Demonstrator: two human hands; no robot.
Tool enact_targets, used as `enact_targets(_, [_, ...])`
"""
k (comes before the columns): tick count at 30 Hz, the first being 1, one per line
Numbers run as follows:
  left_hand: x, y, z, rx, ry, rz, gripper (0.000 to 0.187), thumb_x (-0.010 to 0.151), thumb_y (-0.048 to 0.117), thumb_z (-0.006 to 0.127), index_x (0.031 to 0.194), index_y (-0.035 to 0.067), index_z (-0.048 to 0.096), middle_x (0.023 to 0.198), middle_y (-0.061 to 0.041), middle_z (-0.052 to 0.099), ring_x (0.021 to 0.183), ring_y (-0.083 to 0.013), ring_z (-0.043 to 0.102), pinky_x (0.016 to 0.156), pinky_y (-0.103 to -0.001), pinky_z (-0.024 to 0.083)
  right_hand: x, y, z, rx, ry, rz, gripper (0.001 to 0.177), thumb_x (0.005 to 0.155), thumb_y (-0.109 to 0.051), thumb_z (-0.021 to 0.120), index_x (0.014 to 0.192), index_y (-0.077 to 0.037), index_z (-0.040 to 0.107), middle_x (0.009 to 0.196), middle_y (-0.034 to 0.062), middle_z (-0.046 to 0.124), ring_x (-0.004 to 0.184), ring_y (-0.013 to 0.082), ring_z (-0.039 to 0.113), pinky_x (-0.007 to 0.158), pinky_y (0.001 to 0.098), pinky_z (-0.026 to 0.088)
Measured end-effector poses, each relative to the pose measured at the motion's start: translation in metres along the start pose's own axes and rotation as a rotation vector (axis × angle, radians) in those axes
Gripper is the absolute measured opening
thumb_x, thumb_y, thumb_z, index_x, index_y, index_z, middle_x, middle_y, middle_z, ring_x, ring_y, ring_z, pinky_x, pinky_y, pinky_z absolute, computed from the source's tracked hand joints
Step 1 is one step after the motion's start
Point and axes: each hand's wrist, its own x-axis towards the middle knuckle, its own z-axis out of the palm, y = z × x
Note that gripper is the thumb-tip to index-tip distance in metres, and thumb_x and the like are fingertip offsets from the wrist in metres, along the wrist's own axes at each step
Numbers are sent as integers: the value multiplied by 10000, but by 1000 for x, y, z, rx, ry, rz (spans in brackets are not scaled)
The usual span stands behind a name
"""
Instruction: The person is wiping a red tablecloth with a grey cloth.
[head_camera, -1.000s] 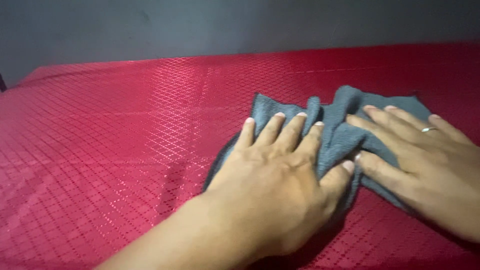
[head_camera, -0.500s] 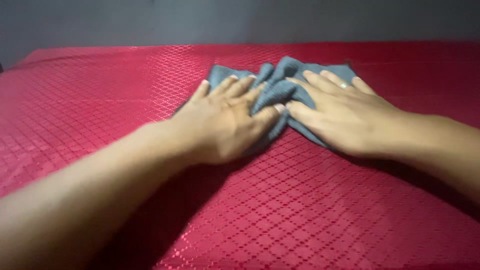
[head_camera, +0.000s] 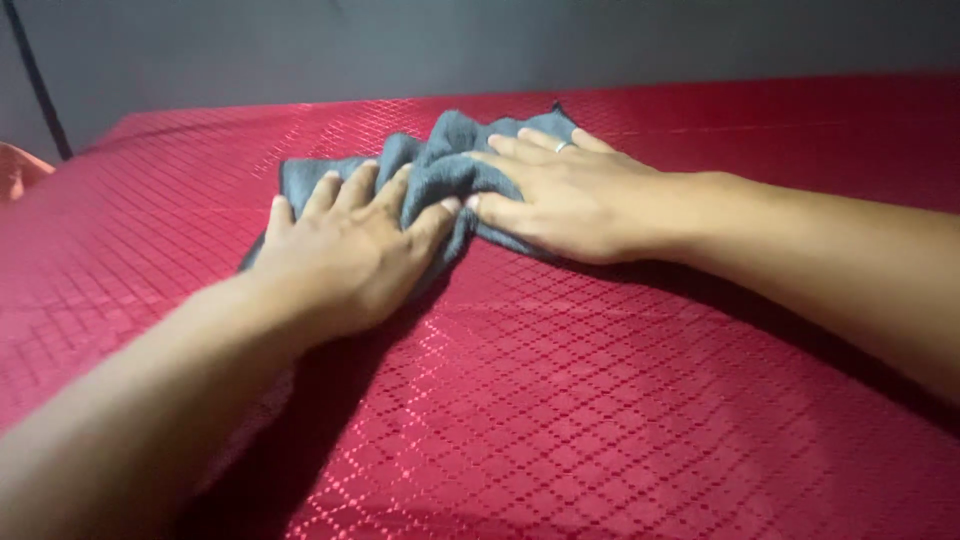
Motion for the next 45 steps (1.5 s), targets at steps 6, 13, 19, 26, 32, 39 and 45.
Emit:
enact_targets(6, [-55, 28, -15, 255, 65, 209, 523, 1046, 456, 257, 1540, 342, 388, 1649, -226, 264, 1447, -575, 255, 1034, -804, 257, -36, 13, 11, -43, 7, -163, 744, 1068, -619, 332, 1672, -189, 265, 1710, 166, 221, 1563, 362, 143, 1192, 554, 94])
enact_targets(13, [-91, 61, -17, 199, 246, 448, 459, 1046, 385, 368, 1430, 192, 531, 1495, -333, 432, 1369, -585, 412, 990, -758, 344, -86, 31, 9, -24, 87, -398, 779, 1104, -589, 398, 1594, 8, 293, 1691, 189, 263, 1578, 326, 167, 1228, 492, 101])
enact_targets(19, [-57, 58, -6, 64, 255, 593, 520, 1084, 402, 275, 1538, 204, 435, 1530, -340, 330, 1404, -611, 299, 1023, -812, 241, -89, 69, 22, -50, 112, -461, 667, 1091, -529, 371, 1600, -98, 345, 1707, 211, 254, 1579, 332, 170, 1214, 500, 95])
enact_targets(26, [10, 57, 2, 21, 65, 380, 548, 1046, 496, 233, 1550, 339, 382, 1593, -224, 277, 1474, -516, 229, 1076, -769, 177, -44, 64, 15, 53, 23, -15, 753, 974, -544, 340, 1587, -112, 272, 1682, 140, 228, 1535, 298, 165, 1207, 498, 125])
enact_targets(32, [59, 45, 6, 1, -2, 296, 515, 1026, 455, 266, 1496, 337, 438, 1611, -156, 307, 1465, -492, 259, 1072, -822, 204, 1, 70, 18, 59, 63, 136, 691, 971, -517, 318, 1548, -141, 369, 1602, 135, 381, 1481, 323, 335, 1186, 515, 244])
enact_targets(39, [88, 49, 3, -50, -40, 63, 558, 1031, 494, 203, 1536, 351, 392, 1681, -81, 221, 1530, -451, 178, 1134, -819, 113, 50, 118, 45, -30, 159, 262, 766, 1038, -606, 306, 1524, -18, 366, 1569, 235, 385, 1442, 388, 360, 1136, 510, 287])
enact_targets(45, [82, 59, -6, -131, -83, -142, 730, 998, 601, 207, 1619, 219, 219, 1698, -108, 144, 1559, -403, 110, 1193, -735, 42, 27, 67, 16, -22, 27, 451, 744, 991, -613, 256, 1575, -167, 368, 1639, 119, 342, 1513, 351, 297, 1186, 602, 257])
